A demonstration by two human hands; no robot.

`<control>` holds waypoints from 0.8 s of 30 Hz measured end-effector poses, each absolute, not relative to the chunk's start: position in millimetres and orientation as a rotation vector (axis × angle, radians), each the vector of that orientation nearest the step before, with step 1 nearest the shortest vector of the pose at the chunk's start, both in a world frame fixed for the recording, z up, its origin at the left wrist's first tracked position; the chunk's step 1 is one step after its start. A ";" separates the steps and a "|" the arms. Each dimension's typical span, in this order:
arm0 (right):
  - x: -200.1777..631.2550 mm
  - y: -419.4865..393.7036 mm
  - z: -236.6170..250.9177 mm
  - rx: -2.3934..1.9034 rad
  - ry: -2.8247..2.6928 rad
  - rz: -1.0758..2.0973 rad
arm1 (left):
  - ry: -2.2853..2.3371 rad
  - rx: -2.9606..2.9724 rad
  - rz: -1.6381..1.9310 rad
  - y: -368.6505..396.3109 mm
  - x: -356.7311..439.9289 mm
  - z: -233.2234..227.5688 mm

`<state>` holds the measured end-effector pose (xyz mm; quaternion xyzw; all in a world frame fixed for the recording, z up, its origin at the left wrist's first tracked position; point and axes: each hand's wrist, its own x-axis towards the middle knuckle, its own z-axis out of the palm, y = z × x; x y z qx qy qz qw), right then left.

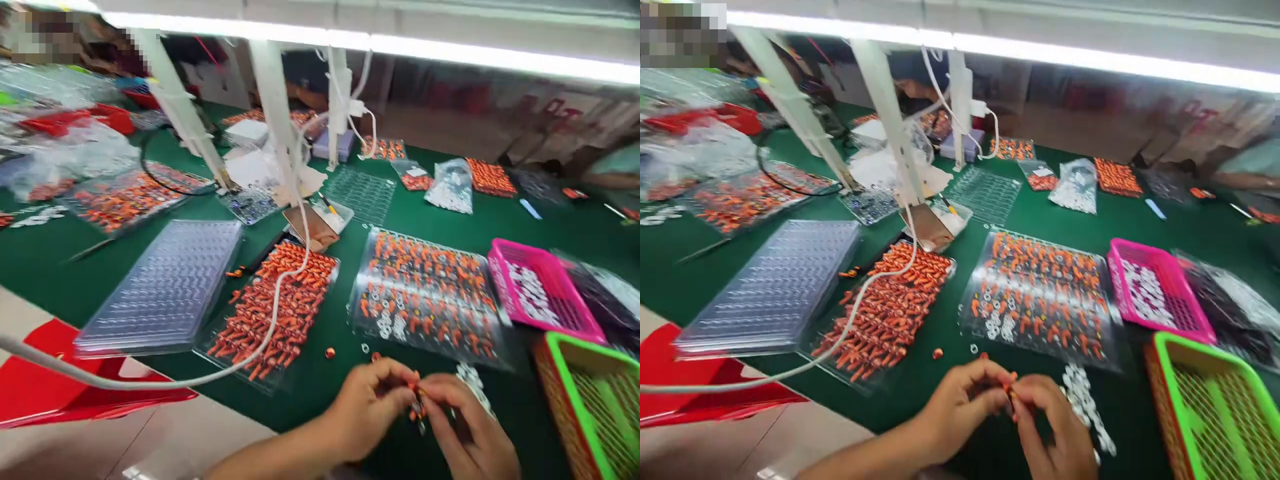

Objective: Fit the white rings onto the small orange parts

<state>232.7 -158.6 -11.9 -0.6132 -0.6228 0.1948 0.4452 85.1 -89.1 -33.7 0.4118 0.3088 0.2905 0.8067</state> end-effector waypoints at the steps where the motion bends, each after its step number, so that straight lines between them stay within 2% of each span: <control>1: 233.6 -168.2 -10.1 -1.530 -1.534 0.443 | 0.660 0.870 0.610 -92.1 86.8 -28.4; 6: 239.7 -204.7 -12.2 -1.572 -1.401 0.357 | 0.651 0.863 0.537 -110.1 100.1 -13.0; 12: 252.4 -238.4 -17.1 -1.569 -1.268 0.320 | 0.600 0.826 0.498 -139.1 125.3 -17.9; 24: 279.2 -257.0 -9.6 -1.560 -1.091 0.692 | 0.613 0.895 0.367 -150.8 144.0 -18.6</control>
